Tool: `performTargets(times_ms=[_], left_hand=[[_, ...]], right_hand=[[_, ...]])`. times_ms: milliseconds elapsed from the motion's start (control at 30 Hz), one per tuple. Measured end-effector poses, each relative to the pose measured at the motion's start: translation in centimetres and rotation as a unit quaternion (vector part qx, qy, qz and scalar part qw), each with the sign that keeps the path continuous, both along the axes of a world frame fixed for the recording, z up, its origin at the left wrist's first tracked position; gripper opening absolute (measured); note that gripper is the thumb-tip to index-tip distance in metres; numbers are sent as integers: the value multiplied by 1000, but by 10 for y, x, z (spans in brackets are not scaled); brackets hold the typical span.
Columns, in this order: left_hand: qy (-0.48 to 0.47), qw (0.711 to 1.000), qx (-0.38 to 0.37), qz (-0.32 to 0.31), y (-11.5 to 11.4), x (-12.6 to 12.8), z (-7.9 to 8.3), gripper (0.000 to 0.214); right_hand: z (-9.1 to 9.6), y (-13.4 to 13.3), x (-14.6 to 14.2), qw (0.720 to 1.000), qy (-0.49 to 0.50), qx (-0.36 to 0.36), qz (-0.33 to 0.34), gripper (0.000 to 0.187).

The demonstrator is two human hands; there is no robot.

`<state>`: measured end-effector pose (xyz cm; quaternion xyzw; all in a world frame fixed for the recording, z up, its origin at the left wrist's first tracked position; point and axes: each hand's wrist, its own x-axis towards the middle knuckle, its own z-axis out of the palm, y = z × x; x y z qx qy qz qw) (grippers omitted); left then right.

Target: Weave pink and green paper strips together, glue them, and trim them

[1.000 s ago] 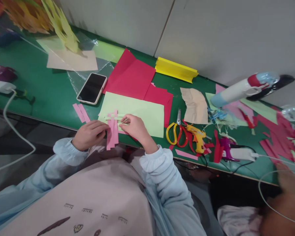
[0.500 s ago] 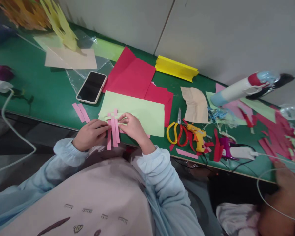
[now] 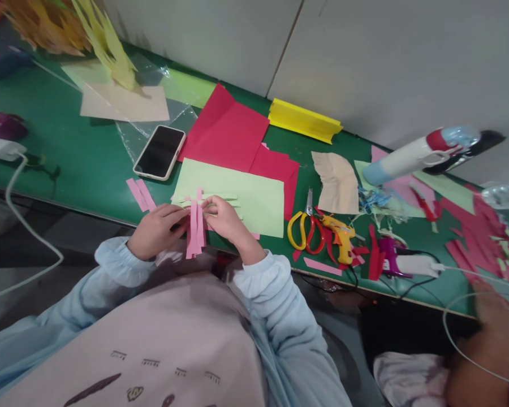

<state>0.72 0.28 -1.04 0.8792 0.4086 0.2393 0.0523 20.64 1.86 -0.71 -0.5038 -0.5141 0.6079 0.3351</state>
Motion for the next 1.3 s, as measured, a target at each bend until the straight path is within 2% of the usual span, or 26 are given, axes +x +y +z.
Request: performTargets(times_ms=[200, 400, 567, 733, 900, 1033, 1133, 1300], left_hand=[[5, 1000, -25, 12, 2, 1, 5, 27], [21, 998, -54, 19, 4, 4, 10, 26], [32, 996, -80, -7, 4, 3, 15, 30], [33, 997, -76, 11, 3, 5, 14, 28], [26, 997, -72, 24, 3, 7, 12, 27], [32, 996, -83, 26, 3, 8, 15, 26], [39, 995, -86, 25, 3, 9, 16, 24], [52, 995, -76, 48, 2, 11, 13, 23]], right_hand=[[-1, 0, -2, 1000, 19, -21, -3, 19], [6, -1, -4, 995, 63, -74, -11, 26], [10, -2, -2, 995, 73, -70, -13, 27], [8, -3, 1, 994, 83, -72, -10, 28], [7, -3, 3, 998, 53, -45, -6, 25], [18, -7, 7, 1000, -9, -4, 2, 25], [26, -8, 10, 1000, -16, 9, 7, 24], [26, -7, 10, 999, -36, 38, 10, 18]])
